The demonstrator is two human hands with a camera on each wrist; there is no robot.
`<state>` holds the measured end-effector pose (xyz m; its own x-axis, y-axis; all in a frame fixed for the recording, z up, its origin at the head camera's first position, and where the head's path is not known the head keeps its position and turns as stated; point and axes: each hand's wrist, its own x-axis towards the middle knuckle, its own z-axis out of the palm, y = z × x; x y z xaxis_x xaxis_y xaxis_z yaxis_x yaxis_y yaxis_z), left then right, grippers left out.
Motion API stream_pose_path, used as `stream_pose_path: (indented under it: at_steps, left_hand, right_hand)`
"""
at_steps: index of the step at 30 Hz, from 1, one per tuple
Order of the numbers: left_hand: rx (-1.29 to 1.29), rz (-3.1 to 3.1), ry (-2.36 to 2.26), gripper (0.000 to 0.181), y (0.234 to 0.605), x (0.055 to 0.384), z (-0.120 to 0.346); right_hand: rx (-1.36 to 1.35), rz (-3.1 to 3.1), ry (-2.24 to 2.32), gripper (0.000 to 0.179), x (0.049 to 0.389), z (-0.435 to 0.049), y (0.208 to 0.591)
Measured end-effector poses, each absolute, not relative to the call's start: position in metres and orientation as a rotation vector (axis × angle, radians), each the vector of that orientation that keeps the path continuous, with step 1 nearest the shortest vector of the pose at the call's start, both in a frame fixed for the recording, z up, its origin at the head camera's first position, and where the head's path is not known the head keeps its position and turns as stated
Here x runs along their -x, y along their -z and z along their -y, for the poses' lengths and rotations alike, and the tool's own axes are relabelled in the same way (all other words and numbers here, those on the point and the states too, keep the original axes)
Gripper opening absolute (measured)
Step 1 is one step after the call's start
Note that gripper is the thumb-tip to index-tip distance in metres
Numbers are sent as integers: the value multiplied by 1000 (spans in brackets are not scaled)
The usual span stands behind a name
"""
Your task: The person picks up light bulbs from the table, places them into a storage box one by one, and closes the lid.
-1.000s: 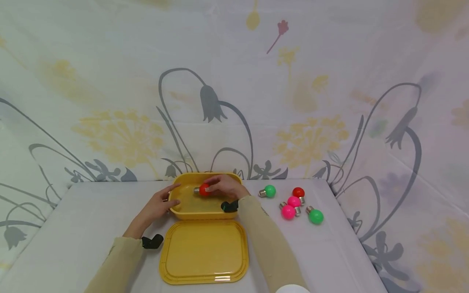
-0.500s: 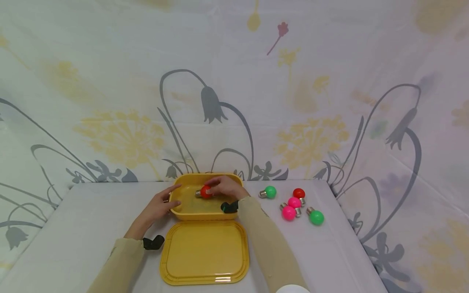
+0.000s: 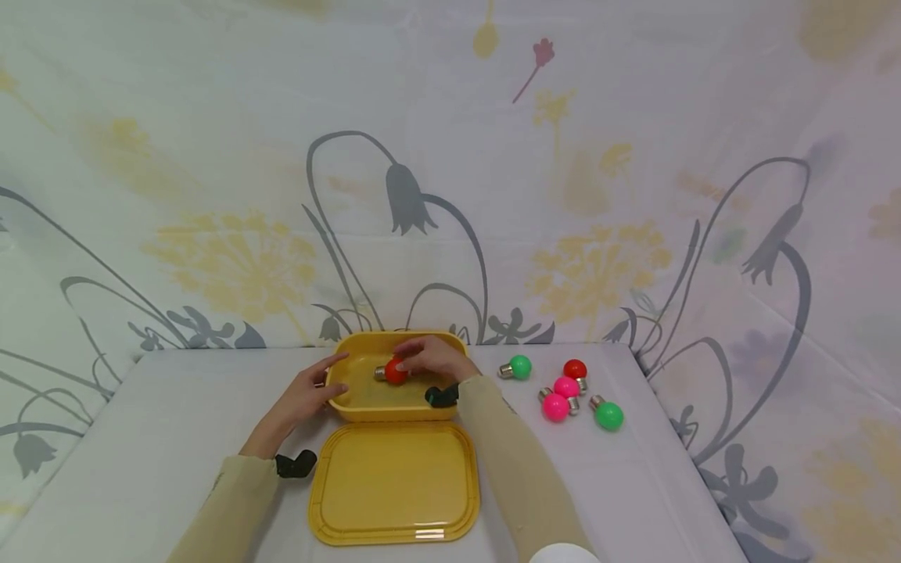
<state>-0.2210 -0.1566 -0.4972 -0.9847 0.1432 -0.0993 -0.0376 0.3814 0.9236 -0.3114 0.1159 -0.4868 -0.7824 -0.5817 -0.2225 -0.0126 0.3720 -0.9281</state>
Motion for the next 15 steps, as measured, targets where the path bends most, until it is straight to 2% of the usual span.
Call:
stream_pose_path:
  at_steps: [15]
  left_hand:
    - [-110, -2493, -1642, 62, 497, 221, 158]
  right_hand:
    - [485, -2142, 1439, 38, 312, -114, 486]
